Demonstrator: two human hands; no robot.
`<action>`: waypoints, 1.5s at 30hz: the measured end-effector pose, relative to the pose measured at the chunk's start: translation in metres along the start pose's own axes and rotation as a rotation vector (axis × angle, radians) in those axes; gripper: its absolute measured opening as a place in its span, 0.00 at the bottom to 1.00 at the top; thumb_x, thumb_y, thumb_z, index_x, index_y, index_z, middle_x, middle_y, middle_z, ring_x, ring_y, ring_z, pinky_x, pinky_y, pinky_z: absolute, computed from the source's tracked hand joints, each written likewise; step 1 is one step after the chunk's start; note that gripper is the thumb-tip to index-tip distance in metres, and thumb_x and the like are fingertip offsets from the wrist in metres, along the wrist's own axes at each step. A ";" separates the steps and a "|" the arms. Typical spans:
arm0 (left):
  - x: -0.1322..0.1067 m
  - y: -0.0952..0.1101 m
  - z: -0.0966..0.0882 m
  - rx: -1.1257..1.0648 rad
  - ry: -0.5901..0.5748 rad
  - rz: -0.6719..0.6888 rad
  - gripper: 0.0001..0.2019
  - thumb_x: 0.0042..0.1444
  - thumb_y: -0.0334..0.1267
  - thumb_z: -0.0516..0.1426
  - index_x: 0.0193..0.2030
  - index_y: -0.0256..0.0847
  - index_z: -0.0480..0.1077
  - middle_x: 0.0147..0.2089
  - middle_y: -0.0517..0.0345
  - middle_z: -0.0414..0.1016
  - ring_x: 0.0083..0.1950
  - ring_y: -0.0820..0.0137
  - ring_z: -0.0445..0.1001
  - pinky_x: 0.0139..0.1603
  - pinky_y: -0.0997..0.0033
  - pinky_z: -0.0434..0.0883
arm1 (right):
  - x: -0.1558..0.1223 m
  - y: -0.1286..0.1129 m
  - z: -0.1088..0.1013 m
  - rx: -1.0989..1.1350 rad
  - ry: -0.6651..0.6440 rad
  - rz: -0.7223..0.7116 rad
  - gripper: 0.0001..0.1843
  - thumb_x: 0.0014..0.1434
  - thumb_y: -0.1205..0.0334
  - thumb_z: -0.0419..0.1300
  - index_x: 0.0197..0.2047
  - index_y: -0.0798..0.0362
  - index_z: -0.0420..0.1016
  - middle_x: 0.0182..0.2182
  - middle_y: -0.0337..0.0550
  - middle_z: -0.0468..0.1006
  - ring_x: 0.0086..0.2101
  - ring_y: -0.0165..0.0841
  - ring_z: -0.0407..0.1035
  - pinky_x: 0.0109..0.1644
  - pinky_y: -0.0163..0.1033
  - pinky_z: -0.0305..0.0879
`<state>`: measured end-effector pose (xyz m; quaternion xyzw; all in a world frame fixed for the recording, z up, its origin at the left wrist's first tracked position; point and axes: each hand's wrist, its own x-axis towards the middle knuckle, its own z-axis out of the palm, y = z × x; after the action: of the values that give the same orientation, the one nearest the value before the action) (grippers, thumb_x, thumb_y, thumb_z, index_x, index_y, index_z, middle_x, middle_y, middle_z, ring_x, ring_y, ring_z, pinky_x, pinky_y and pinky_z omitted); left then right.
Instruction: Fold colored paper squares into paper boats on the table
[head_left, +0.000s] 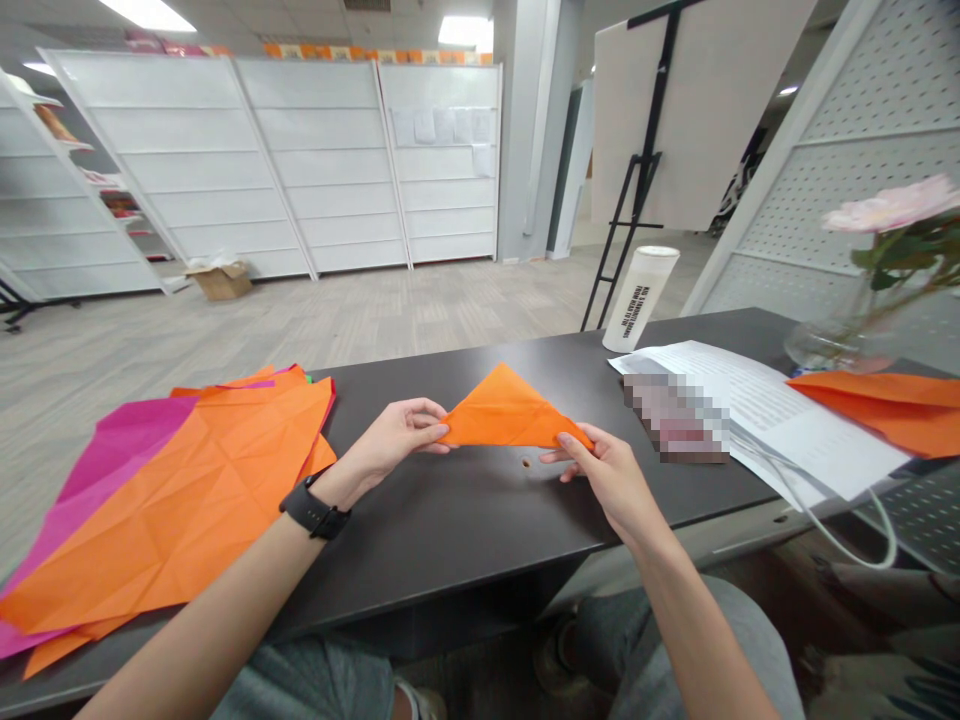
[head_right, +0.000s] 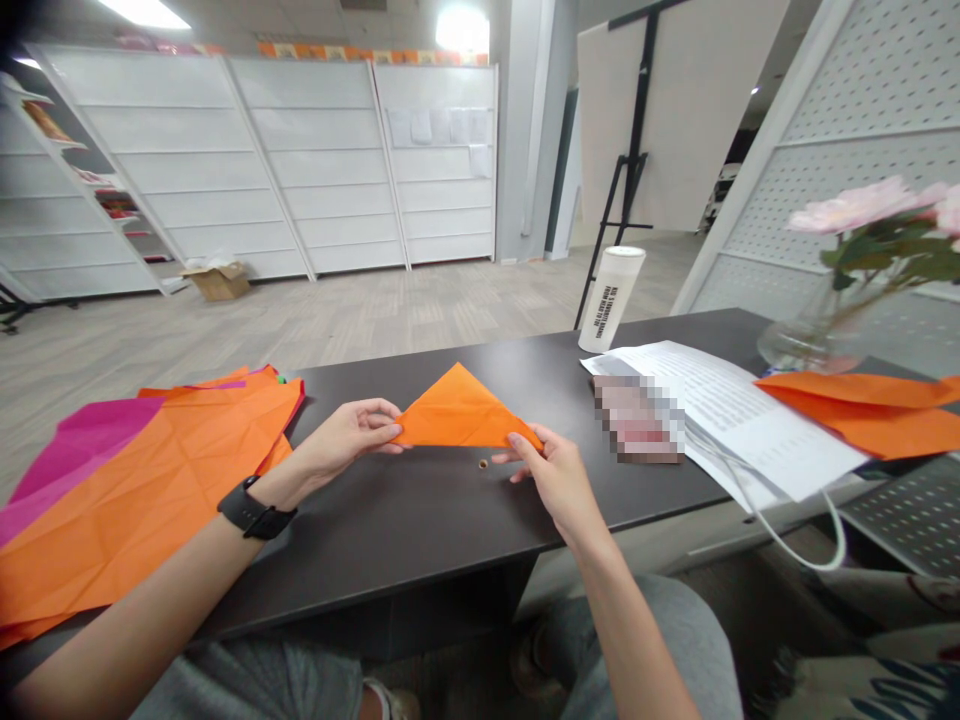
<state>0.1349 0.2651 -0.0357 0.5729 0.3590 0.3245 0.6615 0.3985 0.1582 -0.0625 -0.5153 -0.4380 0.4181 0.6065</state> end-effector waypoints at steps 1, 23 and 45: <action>0.000 0.000 0.000 0.010 0.007 -0.002 0.23 0.40 0.43 0.73 0.39 0.34 0.72 0.34 0.51 0.82 0.34 0.67 0.81 0.40 0.67 0.77 | 0.000 0.000 0.000 -0.012 0.000 0.006 0.19 0.54 0.48 0.67 0.41 0.55 0.79 0.37 0.46 0.81 0.31 0.35 0.77 0.24 0.32 0.69; -0.003 -0.002 -0.008 0.082 -0.098 -0.131 0.22 0.42 0.45 0.72 0.38 0.31 0.78 0.40 0.43 0.83 0.41 0.65 0.82 0.47 0.72 0.77 | 0.001 -0.001 -0.001 0.042 0.102 0.055 0.24 0.48 0.47 0.70 0.43 0.56 0.80 0.33 0.46 0.81 0.28 0.36 0.78 0.22 0.32 0.68; 0.001 0.007 -0.006 0.204 0.134 0.009 0.21 0.38 0.48 0.72 0.31 0.32 0.76 0.24 0.50 0.81 0.27 0.67 0.80 0.31 0.72 0.76 | 0.002 0.002 0.000 -0.065 0.069 0.085 0.23 0.50 0.45 0.68 0.36 0.59 0.82 0.30 0.53 0.84 0.27 0.37 0.79 0.24 0.33 0.68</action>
<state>0.1297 0.2700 -0.0290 0.6158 0.4311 0.3268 0.5728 0.3995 0.1604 -0.0638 -0.5669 -0.4079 0.4110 0.5860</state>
